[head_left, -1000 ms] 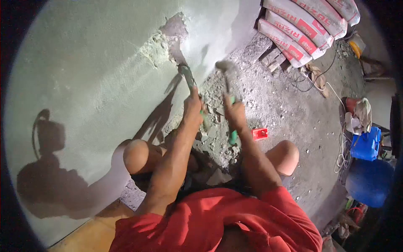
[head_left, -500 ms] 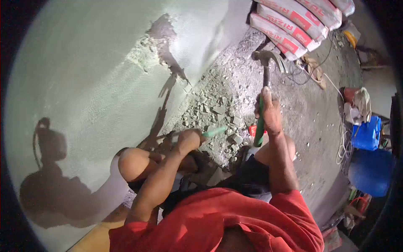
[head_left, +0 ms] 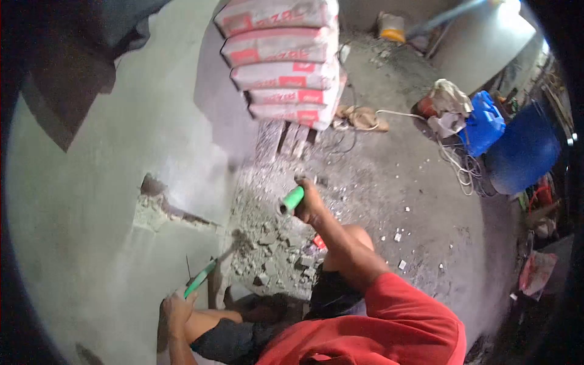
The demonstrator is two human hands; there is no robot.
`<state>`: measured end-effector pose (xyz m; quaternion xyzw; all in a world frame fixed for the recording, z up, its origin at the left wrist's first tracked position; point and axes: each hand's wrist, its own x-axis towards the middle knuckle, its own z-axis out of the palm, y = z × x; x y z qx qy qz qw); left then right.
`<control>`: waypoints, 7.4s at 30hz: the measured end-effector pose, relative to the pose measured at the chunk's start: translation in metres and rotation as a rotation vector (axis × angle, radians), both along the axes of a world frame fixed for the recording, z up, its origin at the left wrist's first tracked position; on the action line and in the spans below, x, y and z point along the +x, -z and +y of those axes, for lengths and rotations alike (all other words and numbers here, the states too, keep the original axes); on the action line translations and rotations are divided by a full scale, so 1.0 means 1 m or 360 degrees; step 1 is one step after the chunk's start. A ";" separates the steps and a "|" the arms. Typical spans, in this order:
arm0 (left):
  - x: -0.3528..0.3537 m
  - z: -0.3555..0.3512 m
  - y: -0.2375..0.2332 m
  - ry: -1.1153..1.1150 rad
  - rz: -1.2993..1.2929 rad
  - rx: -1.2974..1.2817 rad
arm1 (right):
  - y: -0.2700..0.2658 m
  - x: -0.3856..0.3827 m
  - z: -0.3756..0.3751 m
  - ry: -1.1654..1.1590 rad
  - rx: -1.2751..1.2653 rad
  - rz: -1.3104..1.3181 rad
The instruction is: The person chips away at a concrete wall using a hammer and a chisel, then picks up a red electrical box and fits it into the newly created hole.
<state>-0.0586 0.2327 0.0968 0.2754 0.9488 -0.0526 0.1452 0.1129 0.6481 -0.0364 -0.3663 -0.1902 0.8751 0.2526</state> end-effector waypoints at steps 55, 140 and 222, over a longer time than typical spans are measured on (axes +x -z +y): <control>-0.018 -0.053 0.020 -0.0194 -0.0441 0.0913 | -0.047 0.136 -0.027 -0.0109 0.0878 -0.0628; -0.030 0.070 0.018 0.0495 -0.0309 0.0524 | -0.227 0.111 -0.139 -0.0392 0.1672 -0.0634; -0.035 0.103 0.126 -0.1002 -0.0738 0.1010 | 0.087 -0.113 -0.206 -0.1359 0.1186 -0.0777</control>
